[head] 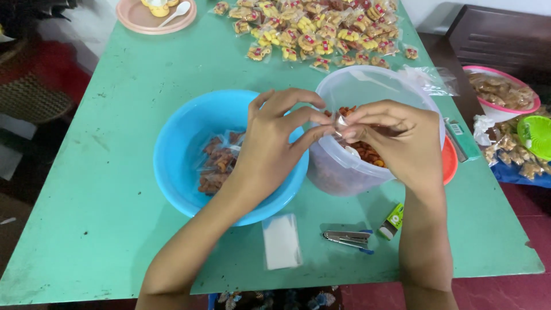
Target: Packaging snacks into small plastic bags using a spoon and sealing them with a stapler.
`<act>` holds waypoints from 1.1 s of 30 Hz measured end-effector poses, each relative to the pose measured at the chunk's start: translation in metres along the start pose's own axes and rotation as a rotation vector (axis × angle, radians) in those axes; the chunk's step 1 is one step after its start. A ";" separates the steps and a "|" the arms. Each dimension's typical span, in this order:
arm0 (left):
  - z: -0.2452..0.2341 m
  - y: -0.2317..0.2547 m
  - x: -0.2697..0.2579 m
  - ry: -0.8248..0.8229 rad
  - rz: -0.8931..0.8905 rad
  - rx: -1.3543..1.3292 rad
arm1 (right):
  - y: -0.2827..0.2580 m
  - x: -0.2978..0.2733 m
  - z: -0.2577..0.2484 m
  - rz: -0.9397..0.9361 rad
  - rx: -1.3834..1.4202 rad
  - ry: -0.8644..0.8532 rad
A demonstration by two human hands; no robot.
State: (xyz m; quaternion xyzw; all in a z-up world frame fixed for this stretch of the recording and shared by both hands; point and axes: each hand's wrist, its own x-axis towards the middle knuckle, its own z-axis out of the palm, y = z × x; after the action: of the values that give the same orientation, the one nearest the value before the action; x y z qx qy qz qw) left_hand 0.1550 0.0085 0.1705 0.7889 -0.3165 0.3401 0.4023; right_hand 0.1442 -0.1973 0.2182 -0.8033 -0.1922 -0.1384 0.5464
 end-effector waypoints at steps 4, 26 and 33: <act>-0.012 0.001 0.003 -0.043 -0.005 -0.012 | 0.000 -0.002 -0.001 0.007 0.040 -0.022; -0.037 0.022 0.015 -0.324 -0.101 -0.554 | -0.004 -0.017 0.000 -0.388 -0.299 0.147; -0.034 0.010 0.014 -0.292 -0.107 -0.660 | -0.002 -0.011 -0.003 -0.458 -0.232 0.076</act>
State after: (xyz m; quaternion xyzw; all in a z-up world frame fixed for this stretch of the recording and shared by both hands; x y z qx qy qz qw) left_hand 0.1458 0.0297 0.2008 0.6722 -0.4214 0.0819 0.6032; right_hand 0.1339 -0.2013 0.2165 -0.7904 -0.3313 -0.3099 0.4116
